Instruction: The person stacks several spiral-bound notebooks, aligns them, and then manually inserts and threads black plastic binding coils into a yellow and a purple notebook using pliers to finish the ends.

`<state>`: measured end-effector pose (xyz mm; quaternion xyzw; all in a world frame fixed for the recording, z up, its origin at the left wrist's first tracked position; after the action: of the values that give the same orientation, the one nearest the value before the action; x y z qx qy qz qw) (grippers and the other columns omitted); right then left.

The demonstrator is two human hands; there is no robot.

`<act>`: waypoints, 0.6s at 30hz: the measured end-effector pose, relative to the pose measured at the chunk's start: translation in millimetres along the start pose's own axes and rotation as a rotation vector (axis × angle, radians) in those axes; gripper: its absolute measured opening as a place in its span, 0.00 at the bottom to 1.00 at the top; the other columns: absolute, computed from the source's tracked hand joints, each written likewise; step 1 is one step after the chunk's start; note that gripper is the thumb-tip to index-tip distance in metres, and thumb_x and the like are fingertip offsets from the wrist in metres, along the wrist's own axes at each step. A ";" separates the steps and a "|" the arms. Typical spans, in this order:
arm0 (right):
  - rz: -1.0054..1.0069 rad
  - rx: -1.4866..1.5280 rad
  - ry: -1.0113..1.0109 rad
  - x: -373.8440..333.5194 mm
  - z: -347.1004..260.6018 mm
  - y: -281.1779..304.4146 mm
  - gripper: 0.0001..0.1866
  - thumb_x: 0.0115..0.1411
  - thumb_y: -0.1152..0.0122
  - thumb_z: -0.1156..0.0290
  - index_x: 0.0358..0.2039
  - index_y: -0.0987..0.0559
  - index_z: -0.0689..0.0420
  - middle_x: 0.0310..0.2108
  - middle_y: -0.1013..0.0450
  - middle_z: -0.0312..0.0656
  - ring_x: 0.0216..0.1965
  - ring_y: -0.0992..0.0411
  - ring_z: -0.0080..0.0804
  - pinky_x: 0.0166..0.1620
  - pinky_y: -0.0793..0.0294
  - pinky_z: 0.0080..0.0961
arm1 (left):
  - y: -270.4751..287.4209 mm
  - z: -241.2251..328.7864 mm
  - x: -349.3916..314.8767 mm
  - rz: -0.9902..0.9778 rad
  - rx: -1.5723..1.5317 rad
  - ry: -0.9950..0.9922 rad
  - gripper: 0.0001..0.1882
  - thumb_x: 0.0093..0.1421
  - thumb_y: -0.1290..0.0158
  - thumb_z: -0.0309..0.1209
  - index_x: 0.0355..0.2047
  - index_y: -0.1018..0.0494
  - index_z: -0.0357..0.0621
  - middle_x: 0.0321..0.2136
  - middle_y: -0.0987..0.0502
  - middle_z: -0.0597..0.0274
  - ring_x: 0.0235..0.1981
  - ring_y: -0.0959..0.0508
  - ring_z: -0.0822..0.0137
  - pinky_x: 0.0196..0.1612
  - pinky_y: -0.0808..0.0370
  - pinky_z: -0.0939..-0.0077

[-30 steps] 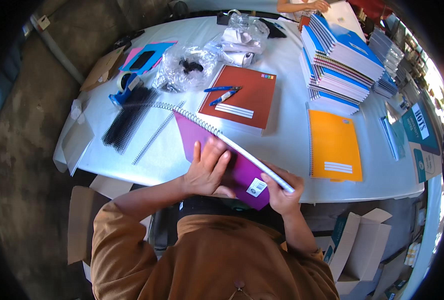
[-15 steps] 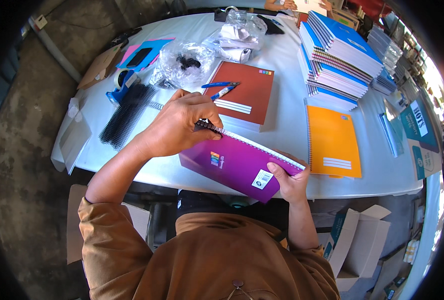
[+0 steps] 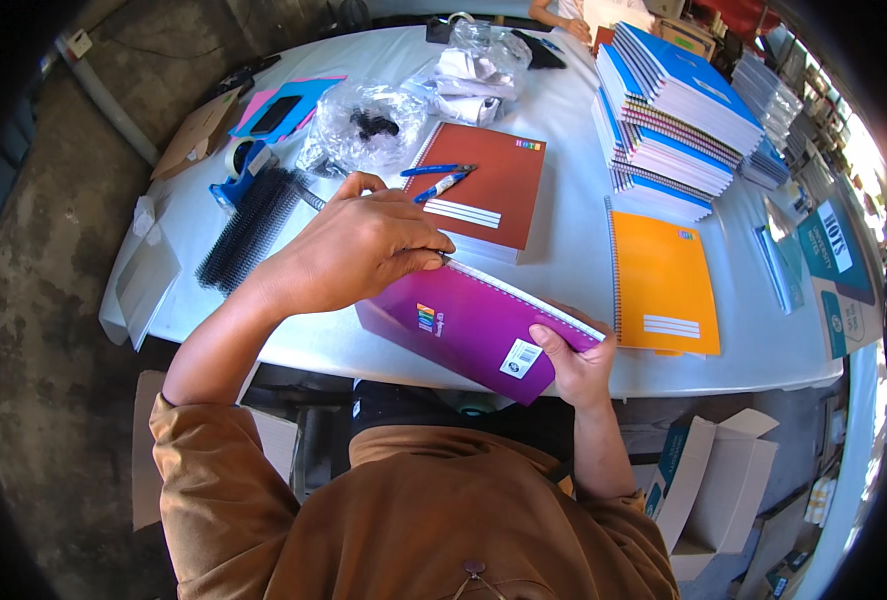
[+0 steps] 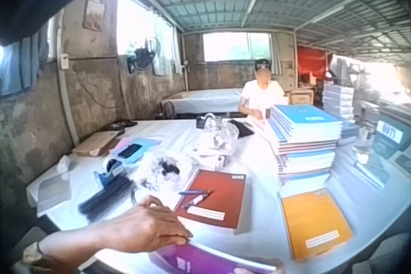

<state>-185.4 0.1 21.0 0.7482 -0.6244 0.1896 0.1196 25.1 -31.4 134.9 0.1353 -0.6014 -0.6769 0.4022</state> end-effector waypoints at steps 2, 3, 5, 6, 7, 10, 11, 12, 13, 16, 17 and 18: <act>0.001 0.009 0.004 0.4 0.5 -0.9 0.12 0.55 0.40 0.75 0.39 0.23 0.66 0.31 0.23 0.43 0.30 0.27 0.22 0.35 0.28 0.18 | -1.7 -0.1 0.5 -0.050 0.001 -0.026 0.09 0.50 0.42 0.33 0.32 0.25 0.45 0.28 0.24 0.67 0.35 0.27 0.68 0.46 0.41 0.69; 0.003 0.017 0.007 0.6 0.5 -1.1 0.12 0.55 0.40 0.75 0.39 0.23 0.66 0.31 0.23 0.43 0.30 0.27 0.22 0.35 0.28 0.18 | -1.1 0.8 1.8 -0.063 -0.019 -0.008 0.09 0.51 0.43 0.33 0.33 0.25 0.45 0.29 0.24 0.66 0.35 0.27 0.68 0.46 0.41 0.69; 0.003 0.009 -0.006 0.4 0.9 0.7 0.12 0.54 0.39 0.75 0.39 0.23 0.66 0.31 0.23 0.43 0.30 0.27 0.22 0.35 0.28 0.17 | -2.8 2.3 4.6 -0.077 -0.044 0.005 0.10 0.52 0.43 0.33 0.34 0.25 0.45 0.29 0.24 0.66 0.35 0.27 0.68 0.46 0.41 0.69; 0.001 0.003 -0.018 0.2 1.2 1.4 0.12 0.54 0.39 0.75 0.39 0.23 0.66 0.31 0.23 0.44 0.30 0.26 0.23 0.35 0.28 0.17 | -4.0 2.1 5.0 -0.082 -0.084 0.041 0.09 0.52 0.44 0.33 0.34 0.24 0.45 0.29 0.24 0.65 0.35 0.27 0.67 0.46 0.41 0.70; 0.001 0.004 -0.017 0.2 0.7 1.1 0.12 0.54 0.39 0.75 0.39 0.23 0.66 0.31 0.23 0.44 0.30 0.26 0.23 0.35 0.28 0.17 | -4.2 1.6 4.2 -0.086 -0.120 0.080 0.09 0.53 0.44 0.33 0.34 0.24 0.45 0.29 0.24 0.64 0.36 0.27 0.67 0.46 0.41 0.70; -0.020 -0.043 0.025 0.4 -4.0 -0.3 0.12 0.54 0.39 0.75 0.39 0.22 0.66 0.31 0.23 0.45 0.30 0.26 0.23 0.35 0.28 0.17 | -7.3 -1.7 -0.8 -0.040 -0.081 0.053 0.08 0.54 0.44 0.33 0.33 0.24 0.45 0.27 0.24 0.64 0.33 0.27 0.66 0.45 0.41 0.70; -0.039 -0.069 0.027 1.1 -5.9 -0.5 0.12 0.54 0.39 0.75 0.39 0.22 0.66 0.31 0.23 0.45 0.30 0.26 0.23 0.35 0.28 0.17 | -6.6 -2.5 -1.0 -0.040 -0.081 0.053 0.08 0.54 0.44 0.33 0.33 0.24 0.45 0.27 0.24 0.64 0.33 0.27 0.66 0.45 0.41 0.70; -0.057 -0.096 0.029 1.4 -6.8 -0.7 0.12 0.54 0.39 0.75 0.38 0.22 0.66 0.31 0.23 0.45 0.30 0.26 0.23 0.35 0.28 0.17 | -7.8 -2.9 -0.9 -0.090 -0.100 0.051 0.09 0.54 0.45 0.34 0.33 0.24 0.45 0.26 0.24 0.64 0.32 0.27 0.66 0.45 0.40 0.70; -0.055 -0.095 0.031 1.4 -5.9 0.3 0.12 0.54 0.39 0.75 0.38 0.22 0.66 0.31 0.23 0.45 0.30 0.26 0.23 0.35 0.28 0.17 | -8.6 -2.4 -0.2 -0.139 -0.117 0.047 0.10 0.54 0.45 0.36 0.33 0.24 0.44 0.25 0.24 0.63 0.30 0.26 0.65 0.44 0.39 0.70; -0.045 -0.020 0.031 1.7 -3.2 1.3 0.12 0.54 0.39 0.75 0.39 0.22 0.66 0.31 0.23 0.45 0.30 0.26 0.23 0.35 0.28 0.17 | -3.3 3.4 -3.1 -0.133 -0.104 0.051 0.11 0.54 0.45 0.37 0.32 0.23 0.44 0.24 0.23 0.63 0.28 0.26 0.65 0.43 0.38 0.70; -0.044 -0.027 0.053 2.5 -4.5 -0.3 0.12 0.54 0.39 0.75 0.39 0.22 0.65 0.31 0.23 0.44 0.30 0.26 0.23 0.35 0.28 0.17 | -3.2 1.5 -4.5 -0.131 -0.106 0.052 0.11 0.54 0.45 0.37 0.32 0.23 0.44 0.24 0.23 0.63 0.28 0.26 0.65 0.43 0.38 0.70; -0.044 -0.034 0.075 3.2 -5.7 -1.9 0.12 0.54 0.39 0.75 0.39 0.22 0.65 0.31 0.23 0.44 0.30 0.26 0.23 0.35 0.28 0.17 | -3.3 -1.3 -5.9 -0.119 -0.121 0.065 0.11 0.53 0.44 0.37 0.32 0.22 0.44 0.25 0.23 0.62 0.28 0.26 0.65 0.43 0.37 0.70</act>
<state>-183.8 -0.1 27.6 0.7521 -0.6059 0.2042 0.1598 28.5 -28.3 129.8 0.1679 -0.5370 -0.7300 0.3880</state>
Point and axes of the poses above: each hand's wrist, its own x-axis towards the middle knuckle, its own y-axis out of the back of the hand, z = x × y, the point moved 5 cm from there along x, towards the middle knuckle
